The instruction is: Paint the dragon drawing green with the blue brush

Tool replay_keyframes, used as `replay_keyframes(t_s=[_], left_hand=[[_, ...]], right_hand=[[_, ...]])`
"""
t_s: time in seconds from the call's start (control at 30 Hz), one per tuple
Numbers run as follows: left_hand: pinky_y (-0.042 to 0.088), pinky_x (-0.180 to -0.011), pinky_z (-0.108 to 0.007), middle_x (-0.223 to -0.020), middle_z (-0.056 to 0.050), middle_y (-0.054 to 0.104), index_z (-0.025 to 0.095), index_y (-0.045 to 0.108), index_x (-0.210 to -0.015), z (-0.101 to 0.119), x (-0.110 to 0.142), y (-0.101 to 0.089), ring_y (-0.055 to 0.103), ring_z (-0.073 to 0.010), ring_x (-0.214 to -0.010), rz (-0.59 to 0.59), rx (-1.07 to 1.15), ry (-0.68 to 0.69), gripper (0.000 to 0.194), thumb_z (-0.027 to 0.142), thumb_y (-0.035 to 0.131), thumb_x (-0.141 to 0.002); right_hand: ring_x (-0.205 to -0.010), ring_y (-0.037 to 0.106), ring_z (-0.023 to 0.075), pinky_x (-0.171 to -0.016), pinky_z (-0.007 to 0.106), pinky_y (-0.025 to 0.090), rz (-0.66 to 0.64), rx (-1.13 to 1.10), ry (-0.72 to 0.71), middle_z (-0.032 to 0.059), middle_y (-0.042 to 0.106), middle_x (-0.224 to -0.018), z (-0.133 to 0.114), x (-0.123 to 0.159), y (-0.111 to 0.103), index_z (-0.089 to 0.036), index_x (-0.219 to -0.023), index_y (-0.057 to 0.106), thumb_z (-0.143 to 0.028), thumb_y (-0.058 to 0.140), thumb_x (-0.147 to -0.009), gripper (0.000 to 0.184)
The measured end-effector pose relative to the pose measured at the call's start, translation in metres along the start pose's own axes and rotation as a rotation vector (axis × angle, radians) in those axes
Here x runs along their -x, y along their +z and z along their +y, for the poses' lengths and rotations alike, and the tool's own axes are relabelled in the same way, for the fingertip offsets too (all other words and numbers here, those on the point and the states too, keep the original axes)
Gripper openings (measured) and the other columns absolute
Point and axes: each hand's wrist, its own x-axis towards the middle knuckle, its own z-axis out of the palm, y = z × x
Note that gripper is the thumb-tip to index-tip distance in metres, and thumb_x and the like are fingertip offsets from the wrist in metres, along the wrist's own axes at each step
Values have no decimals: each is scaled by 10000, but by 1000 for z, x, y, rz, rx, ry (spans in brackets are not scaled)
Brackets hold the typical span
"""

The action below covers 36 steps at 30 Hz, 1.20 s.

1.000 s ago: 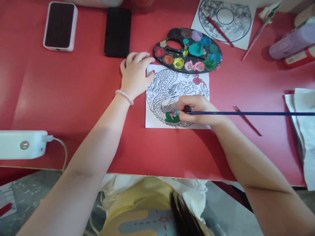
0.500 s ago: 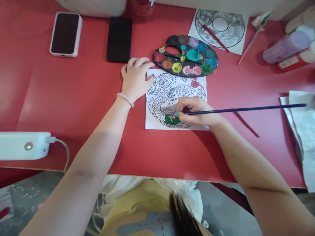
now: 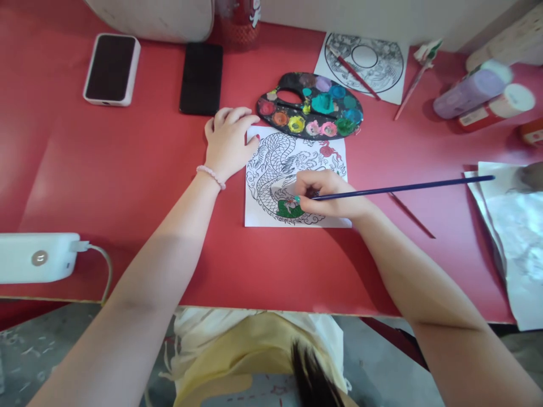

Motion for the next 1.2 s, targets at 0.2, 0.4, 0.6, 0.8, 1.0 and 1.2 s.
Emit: replay_keyframes(t_s=[0.2, 0.4, 0.6, 0.8, 1.0, 1.2], left_hand=[[172, -1171, -594, -1341, 87, 583, 425, 556, -1298, 4, 1, -3, 256, -316, -1420, -32, -51, -5, 407, 453, 447, -907], [189, -1152, -632, -1432, 50, 510, 429, 584, -1278, 5, 1, -4, 274, -374, -1425, -25, -46, 0, 437, 399, 458, -861], [160, -1154, -648, -1421, 62, 520, 439, 557, -1318, 2, 0, -2, 238, -363, -1437, -30, -32, 7, 466, 420, 438, -868], [214, -1137, -637, -1399, 49, 548, 420, 594, -1259, 0, 0, -1, 308, -357, -1396, 9, -23, 34, 422, 413, 465, -857], [184, -1145, -648, -1379, 75, 559, 433, 583, -1264, 3, 1, -4, 265, -345, -1417, -19, -33, 17, 417, 461, 445, -872], [222, -1127, -663, -1340, 44, 590, 459, 577, -1264, -4, -1, 1, 304, -368, -1392, 39, -38, 68, 420, 440, 460, -862]], right_hand=[[-542, 337, 75, -527, 242, 252, -6, 17, 6, -66, 394, -592, 1, 0, 0, -212, -628, 363, -77, 535, -695, 228], [-546, 343, 76, -523, 238, 252, -20, 54, 20, -65, 399, -589, 1, 0, 0, -209, -625, 373, -82, 533, -692, 216], [-540, 342, 71, -514, 226, 262, -16, 32, 8, -66, 398, -585, 1, -1, 0, -207, -619, 378, -84, 530, -689, 208], [-543, 354, 71, -519, 223, 264, -16, 52, 7, -64, 408, -584, 1, 0, 0, -204, -617, 384, -71, 523, -681, 203], [-545, 352, 72, -532, 233, 262, -4, 61, -13, -71, 398, -580, 3, 0, 1, -203, -622, 392, -71, 523, -688, 198], [-559, 367, 75, -545, 238, 260, -6, 44, -28, -68, 414, -592, 5, 0, 1, -203, -630, 395, -71, 525, -700, 198]])
